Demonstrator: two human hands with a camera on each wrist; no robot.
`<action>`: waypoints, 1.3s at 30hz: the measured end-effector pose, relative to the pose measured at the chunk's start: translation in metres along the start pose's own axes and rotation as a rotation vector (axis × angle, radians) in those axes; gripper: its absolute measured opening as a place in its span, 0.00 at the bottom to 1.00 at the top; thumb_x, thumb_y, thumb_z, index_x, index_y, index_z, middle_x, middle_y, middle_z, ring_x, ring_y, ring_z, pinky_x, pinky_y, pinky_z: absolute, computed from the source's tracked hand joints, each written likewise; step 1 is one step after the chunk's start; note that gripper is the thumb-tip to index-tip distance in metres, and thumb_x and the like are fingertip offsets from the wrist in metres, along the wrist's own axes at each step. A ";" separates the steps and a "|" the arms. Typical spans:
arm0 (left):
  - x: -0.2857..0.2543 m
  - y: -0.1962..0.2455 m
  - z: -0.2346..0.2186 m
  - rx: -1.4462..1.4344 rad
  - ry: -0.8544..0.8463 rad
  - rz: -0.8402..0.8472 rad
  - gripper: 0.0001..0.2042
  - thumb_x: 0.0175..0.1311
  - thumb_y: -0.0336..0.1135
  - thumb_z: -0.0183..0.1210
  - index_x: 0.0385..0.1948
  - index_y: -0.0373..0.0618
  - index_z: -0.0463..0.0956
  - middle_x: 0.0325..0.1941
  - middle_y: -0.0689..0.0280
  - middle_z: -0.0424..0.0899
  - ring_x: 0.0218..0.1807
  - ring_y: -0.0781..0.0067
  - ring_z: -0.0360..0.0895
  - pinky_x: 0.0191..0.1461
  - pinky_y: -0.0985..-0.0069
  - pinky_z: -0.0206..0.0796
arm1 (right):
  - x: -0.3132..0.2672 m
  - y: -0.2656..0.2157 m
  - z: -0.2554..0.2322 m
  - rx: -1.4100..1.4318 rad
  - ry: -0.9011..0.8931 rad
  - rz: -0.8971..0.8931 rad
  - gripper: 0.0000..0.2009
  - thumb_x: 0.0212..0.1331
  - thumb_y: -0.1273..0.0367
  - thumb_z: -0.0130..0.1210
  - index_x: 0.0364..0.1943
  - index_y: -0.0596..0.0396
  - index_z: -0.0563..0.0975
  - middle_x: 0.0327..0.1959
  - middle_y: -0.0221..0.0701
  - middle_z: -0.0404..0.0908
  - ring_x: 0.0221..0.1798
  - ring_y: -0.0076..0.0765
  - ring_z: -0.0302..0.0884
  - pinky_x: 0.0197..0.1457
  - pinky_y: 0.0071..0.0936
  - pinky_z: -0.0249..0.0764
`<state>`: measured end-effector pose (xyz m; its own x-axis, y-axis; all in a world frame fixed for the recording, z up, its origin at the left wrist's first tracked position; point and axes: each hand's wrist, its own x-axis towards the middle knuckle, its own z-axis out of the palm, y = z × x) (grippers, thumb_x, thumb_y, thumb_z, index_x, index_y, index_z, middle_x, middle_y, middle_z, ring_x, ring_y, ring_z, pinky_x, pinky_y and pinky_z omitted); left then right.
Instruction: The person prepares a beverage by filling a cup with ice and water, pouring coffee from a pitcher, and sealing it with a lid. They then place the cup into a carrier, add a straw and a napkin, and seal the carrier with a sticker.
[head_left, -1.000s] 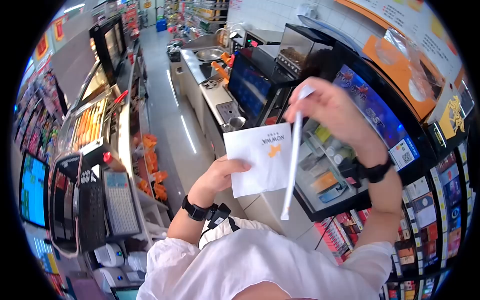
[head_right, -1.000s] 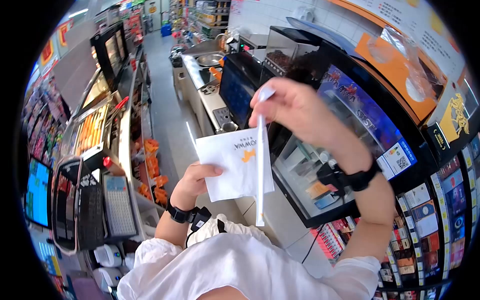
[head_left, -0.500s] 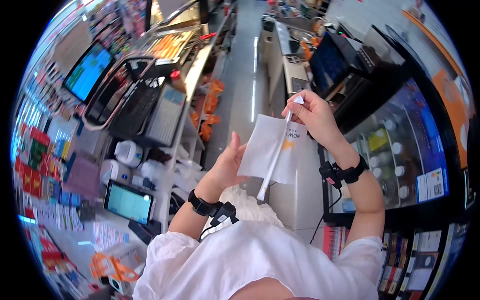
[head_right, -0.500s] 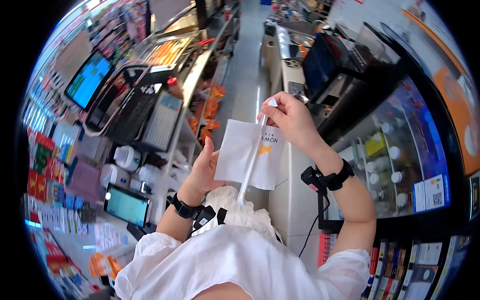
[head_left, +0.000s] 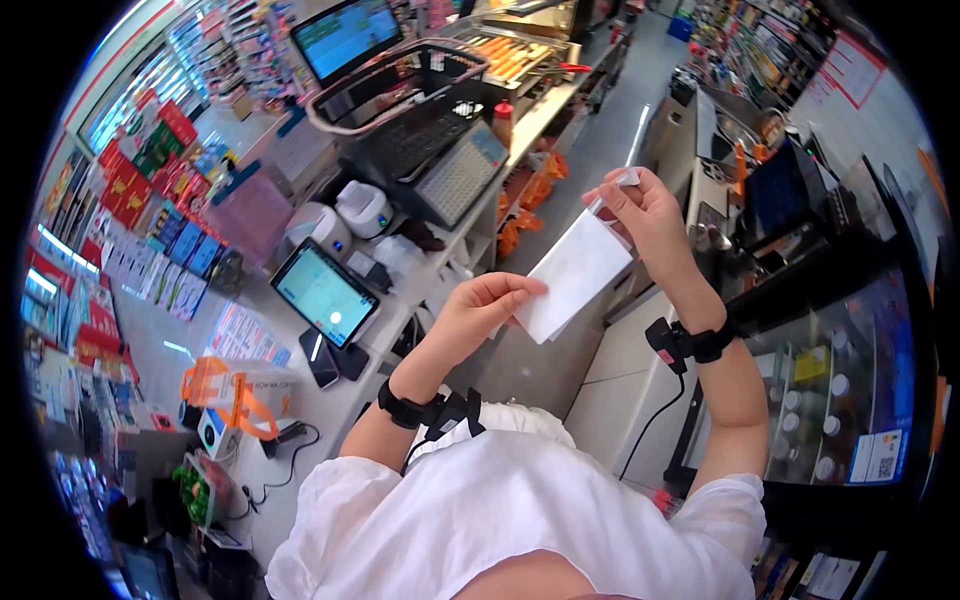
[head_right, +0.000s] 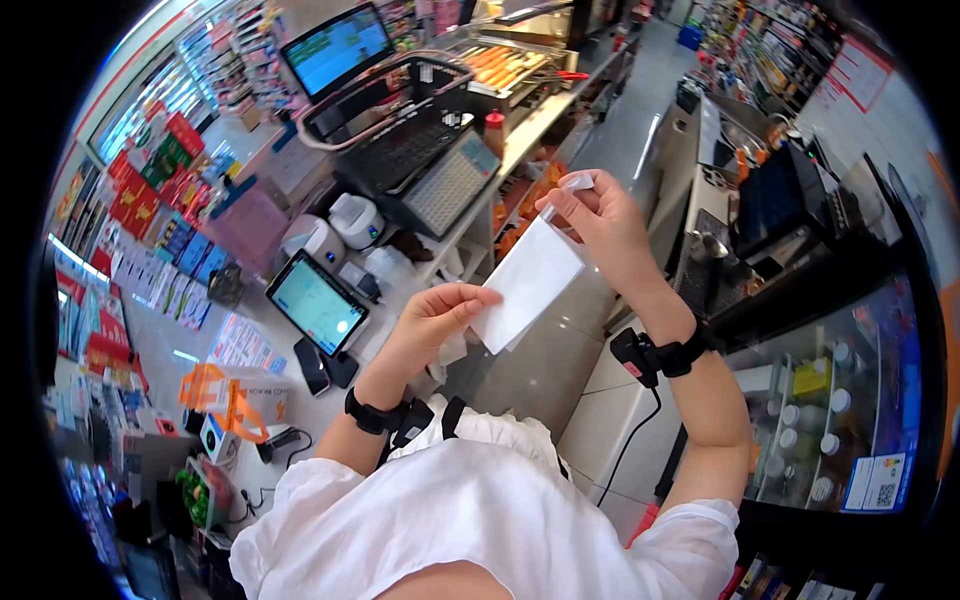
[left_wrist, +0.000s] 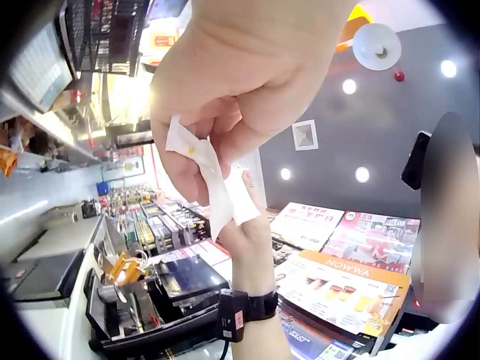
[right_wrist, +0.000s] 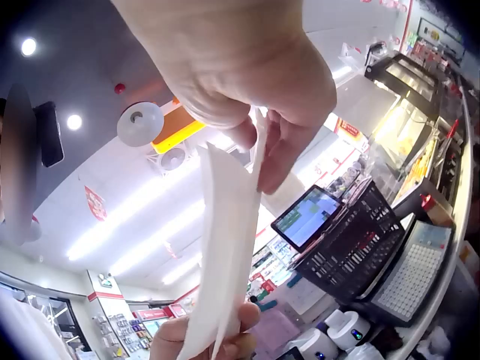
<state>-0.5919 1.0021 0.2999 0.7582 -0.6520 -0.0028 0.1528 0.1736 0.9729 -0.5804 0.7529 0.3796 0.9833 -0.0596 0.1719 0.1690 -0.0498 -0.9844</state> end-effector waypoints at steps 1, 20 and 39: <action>-0.008 -0.002 -0.008 -0.001 0.019 0.045 0.12 0.73 0.34 0.53 0.53 0.41 0.78 0.51 0.69 0.81 0.48 0.81 0.77 0.51 0.79 0.72 | 0.003 0.002 0.011 0.047 -0.047 0.014 0.14 0.67 0.62 0.58 0.49 0.54 0.72 0.38 0.30 0.84 0.37 0.18 0.79 0.40 0.15 0.74; -0.318 0.042 -0.171 0.702 0.697 0.263 0.15 0.69 0.30 0.54 0.57 0.43 0.71 0.54 0.62 0.71 0.56 0.70 0.71 0.58 0.75 0.66 | 0.024 0.002 0.402 -0.046 -0.848 -0.084 0.10 0.62 0.68 0.60 0.42 0.60 0.80 0.36 0.25 0.82 0.38 0.17 0.76 0.43 0.17 0.71; -0.424 -0.041 -0.343 0.595 1.311 -0.289 0.43 0.59 0.34 0.59 0.71 0.30 0.40 0.22 0.64 0.78 0.23 0.73 0.77 0.29 0.75 0.68 | -0.030 0.113 0.689 -1.078 -1.205 -0.953 0.12 0.44 0.65 0.62 0.33 0.55 0.79 0.29 0.38 0.83 0.36 0.47 0.84 0.40 0.38 0.80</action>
<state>-0.7026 1.5241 0.1815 0.8170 0.5684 -0.0970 0.3645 -0.3787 0.8508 -0.5445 1.4365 0.2362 0.1920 0.9813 -0.0130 0.9794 -0.1924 -0.0610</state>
